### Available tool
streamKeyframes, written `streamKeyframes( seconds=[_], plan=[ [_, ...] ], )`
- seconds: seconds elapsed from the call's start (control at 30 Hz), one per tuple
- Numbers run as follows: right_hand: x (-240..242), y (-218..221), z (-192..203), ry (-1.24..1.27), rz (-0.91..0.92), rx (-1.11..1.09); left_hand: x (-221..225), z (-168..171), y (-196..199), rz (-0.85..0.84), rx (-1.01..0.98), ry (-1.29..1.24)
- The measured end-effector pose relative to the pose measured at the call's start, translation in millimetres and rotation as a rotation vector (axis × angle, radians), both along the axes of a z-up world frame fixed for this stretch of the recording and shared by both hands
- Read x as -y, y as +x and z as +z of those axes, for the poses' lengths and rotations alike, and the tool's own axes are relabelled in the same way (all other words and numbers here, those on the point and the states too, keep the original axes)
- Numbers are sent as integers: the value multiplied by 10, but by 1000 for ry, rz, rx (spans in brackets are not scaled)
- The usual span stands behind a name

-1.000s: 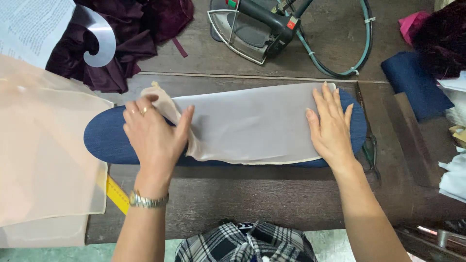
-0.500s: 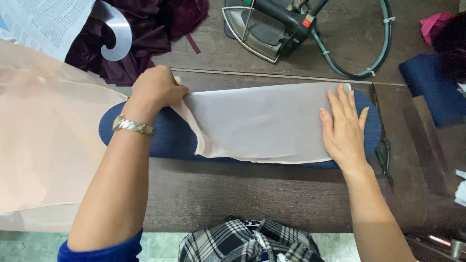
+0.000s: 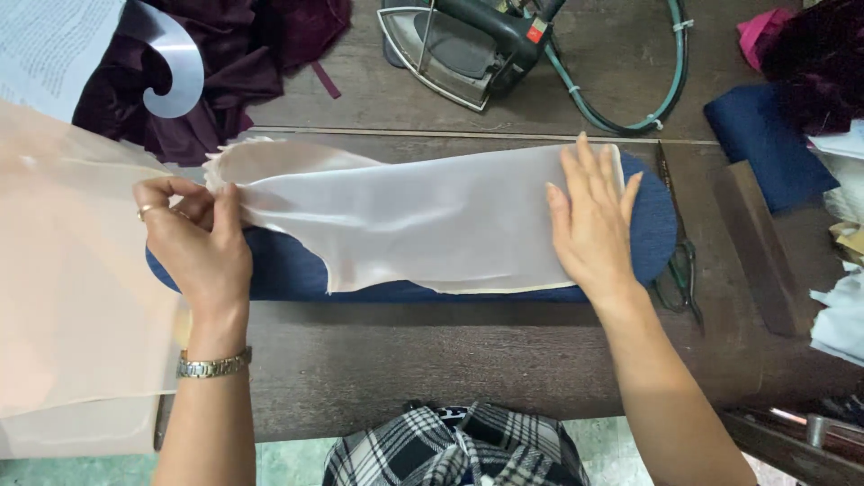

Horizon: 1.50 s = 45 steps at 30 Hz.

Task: Ironing and shaping fabric garment pieces on a pressing board

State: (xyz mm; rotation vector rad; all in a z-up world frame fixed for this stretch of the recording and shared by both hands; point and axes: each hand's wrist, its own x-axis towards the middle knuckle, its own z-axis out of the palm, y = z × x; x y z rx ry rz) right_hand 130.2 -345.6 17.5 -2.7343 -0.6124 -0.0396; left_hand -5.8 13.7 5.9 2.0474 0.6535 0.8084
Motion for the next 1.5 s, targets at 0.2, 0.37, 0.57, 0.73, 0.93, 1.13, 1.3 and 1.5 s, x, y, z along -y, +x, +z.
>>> streamKeyframes(
  seconds=[0.2,0.37,0.57,0.73,0.93,1.13,1.3,1.5],
  plan=[
    [-10,-2,30,4,35,-67,193,225,-59,-50,201,120],
    [121,20,-48,-9,7,-69,167,89,-84,6,56,164],
    [85,14,19,-31,-12,-119,151,38,-104,-92,-169,-47],
    [117,206,38,-23,0,-100,198,86,-101,-162,-185,200],
    [-243,1206,244,144,328,131,275,42,-144,-114,-242,210],
    [-920,2470,-271,-49,561,2,289,-18,-223,-40,-280,234],
    [-1426,2774,-257,-118,424,-304,375,79,-212,41,-295,2],
    [-1717,2847,-392,71,120,-883,357,110,-203,49,-323,-222]
  ],
)
